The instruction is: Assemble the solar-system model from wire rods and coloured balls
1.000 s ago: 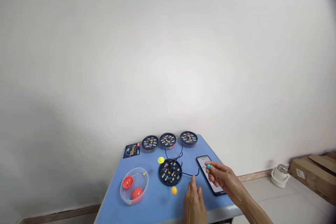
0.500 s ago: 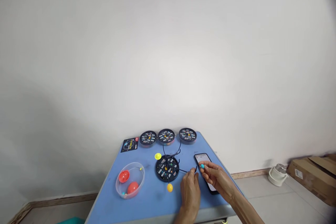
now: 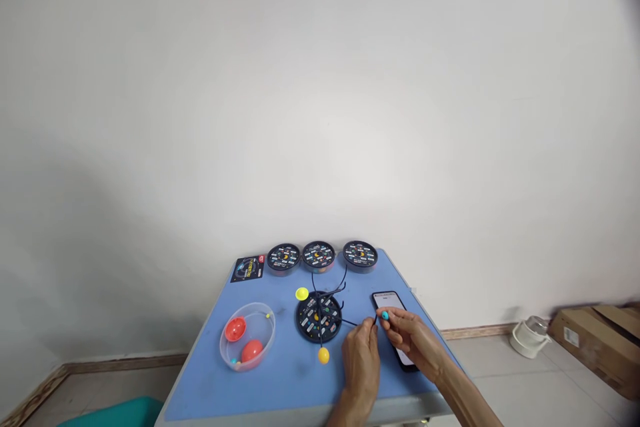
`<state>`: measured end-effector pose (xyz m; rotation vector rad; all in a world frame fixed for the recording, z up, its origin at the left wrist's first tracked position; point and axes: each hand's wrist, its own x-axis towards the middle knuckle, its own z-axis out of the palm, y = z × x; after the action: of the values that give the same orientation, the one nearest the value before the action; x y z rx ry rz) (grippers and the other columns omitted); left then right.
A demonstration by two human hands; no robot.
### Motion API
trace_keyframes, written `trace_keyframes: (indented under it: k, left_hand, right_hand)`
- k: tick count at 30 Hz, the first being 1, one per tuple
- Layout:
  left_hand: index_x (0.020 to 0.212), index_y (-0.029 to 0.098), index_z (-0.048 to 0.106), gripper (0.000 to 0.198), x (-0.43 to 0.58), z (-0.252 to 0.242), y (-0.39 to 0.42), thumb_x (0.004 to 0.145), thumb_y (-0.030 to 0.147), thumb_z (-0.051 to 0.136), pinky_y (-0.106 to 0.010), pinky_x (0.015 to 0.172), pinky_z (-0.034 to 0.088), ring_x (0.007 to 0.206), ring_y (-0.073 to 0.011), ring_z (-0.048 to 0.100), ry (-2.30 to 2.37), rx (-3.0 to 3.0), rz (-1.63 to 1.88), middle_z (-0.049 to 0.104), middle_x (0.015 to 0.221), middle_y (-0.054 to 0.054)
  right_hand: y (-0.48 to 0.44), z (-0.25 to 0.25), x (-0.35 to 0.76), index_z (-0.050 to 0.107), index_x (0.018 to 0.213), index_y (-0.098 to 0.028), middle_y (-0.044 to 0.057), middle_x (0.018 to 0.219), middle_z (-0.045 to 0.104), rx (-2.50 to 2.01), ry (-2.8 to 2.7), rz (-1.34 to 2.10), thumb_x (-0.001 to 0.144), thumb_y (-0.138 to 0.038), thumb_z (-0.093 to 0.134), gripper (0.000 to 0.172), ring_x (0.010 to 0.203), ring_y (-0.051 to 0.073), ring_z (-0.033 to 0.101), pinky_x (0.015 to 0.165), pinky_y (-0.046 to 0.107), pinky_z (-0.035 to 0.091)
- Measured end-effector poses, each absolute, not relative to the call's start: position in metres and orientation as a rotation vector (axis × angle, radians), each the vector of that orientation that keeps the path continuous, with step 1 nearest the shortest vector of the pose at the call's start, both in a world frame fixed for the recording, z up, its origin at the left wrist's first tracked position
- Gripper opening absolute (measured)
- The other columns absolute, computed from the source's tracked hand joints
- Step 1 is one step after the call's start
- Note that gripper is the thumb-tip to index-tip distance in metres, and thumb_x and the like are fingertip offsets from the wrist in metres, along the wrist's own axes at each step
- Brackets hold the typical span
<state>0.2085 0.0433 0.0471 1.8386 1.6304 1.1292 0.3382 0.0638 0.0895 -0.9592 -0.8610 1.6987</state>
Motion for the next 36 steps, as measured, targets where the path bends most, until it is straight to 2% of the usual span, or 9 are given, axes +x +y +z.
trace_keyframes:
  k: [4, 11, 17, 24, 30, 33, 36]
  left_hand:
    - [0.101, 0.017, 0.071, 0.032, 0.209, 0.047, 0.044, 0.096, 0.020, 0.039, -0.030, 0.066, 0.045, 0.078, -0.0243, 0.071, 1.645, 1.863, 1.132, 0.078, 0.088, -0.011]
    - [0.084, 0.021, 0.067, 0.030, 0.209, 0.048, 0.044, 0.096, 0.017, 0.040, -0.027, 0.056, 0.034, 0.064, -0.0178, 0.066, 1.644, 1.889, 1.152, 0.075, 0.075, -0.005]
    - [0.078, 0.021, 0.064, 0.030, 0.210, 0.047, 0.045, 0.095, 0.015, 0.041, -0.026, 0.054, 0.030, 0.060, -0.0161, 0.062, 1.652, 1.890, 1.168, 0.073, 0.071, -0.004]
    - [0.075, 0.022, 0.063, 0.031, 0.209, 0.048, 0.043, 0.095, 0.015, 0.040, -0.027, 0.053, 0.030, 0.059, -0.0162, 0.063, 1.650, 1.906, 1.180, 0.073, 0.070, -0.004]
    - [0.075, 0.022, 0.065, 0.033, 0.209, 0.044, 0.045, 0.095, 0.017, 0.039, -0.028, 0.054, 0.033, 0.059, -0.0177, 0.063, 1.652, 1.918, 1.205, 0.073, 0.069, -0.006]
    - [0.079, 0.022, 0.067, 0.033, 0.210, 0.039, 0.046, 0.095, 0.017, 0.040, -0.028, 0.055, 0.037, 0.061, -0.0191, 0.065, 1.652, 1.918, 1.224, 0.073, 0.070, -0.007]
    - [0.082, 0.021, 0.069, 0.030, 0.210, 0.033, 0.048, 0.094, 0.018, 0.042, -0.028, 0.058, 0.041, 0.065, -0.0203, 0.067, 1.650, 1.914, 1.247, 0.074, 0.072, -0.008]
  right_hand:
    - [0.065, 0.093, 0.339, 0.068, 0.073, -0.015, -0.001, 0.063, 0.060, -1.032, -0.915, 1.630, 0.054, -0.040, 0.087, 0.037, 0.047, 0.004, 0.040, 0.045, 0.018, 0.022]
    - [0.071, 0.095, 0.337, 0.068, 0.072, -0.016, -0.003, 0.058, 0.056, -1.132, -1.045, 1.521, 0.054, -0.046, 0.084, 0.039, 0.046, 0.006, 0.035, 0.047, 0.021, 0.017]
    - [0.075, 0.094, 0.334, 0.068, 0.072, -0.015, -0.004, 0.056, 0.054, -1.166, -1.162, 1.507, 0.055, -0.048, 0.082, 0.040, 0.044, 0.005, 0.033, 0.046, 0.022, 0.013]
    - [0.075, 0.095, 0.334, 0.068, 0.072, -0.016, -0.003, 0.058, 0.055, -1.193, -1.303, 1.448, 0.060, -0.053, 0.077, 0.039, 0.044, 0.006, 0.031, 0.046, 0.023, 0.016]
    - [0.080, 0.094, 0.336, 0.070, 0.074, -0.017, -0.007, 0.048, 0.043, -1.219, -1.507, 1.333, 0.065, -0.056, 0.068, 0.039, 0.041, 0.007, 0.029, 0.044, 0.024, 0.021]
    - [0.082, 0.096, 0.337, 0.072, 0.075, -0.017, -0.005, 0.049, 0.046, -1.248, -1.632, 1.210, 0.069, -0.050, 0.064, 0.034, 0.040, 0.009, 0.034, 0.044, 0.026, 0.024]
    - [0.081, 0.104, 0.338, 0.073, 0.073, -0.020, -0.002, 0.056, 0.054, -1.235, -1.761, 1.075, 0.071, -0.036, 0.063, 0.019, 0.046, 0.013, 0.044, 0.050, 0.028, 0.030]
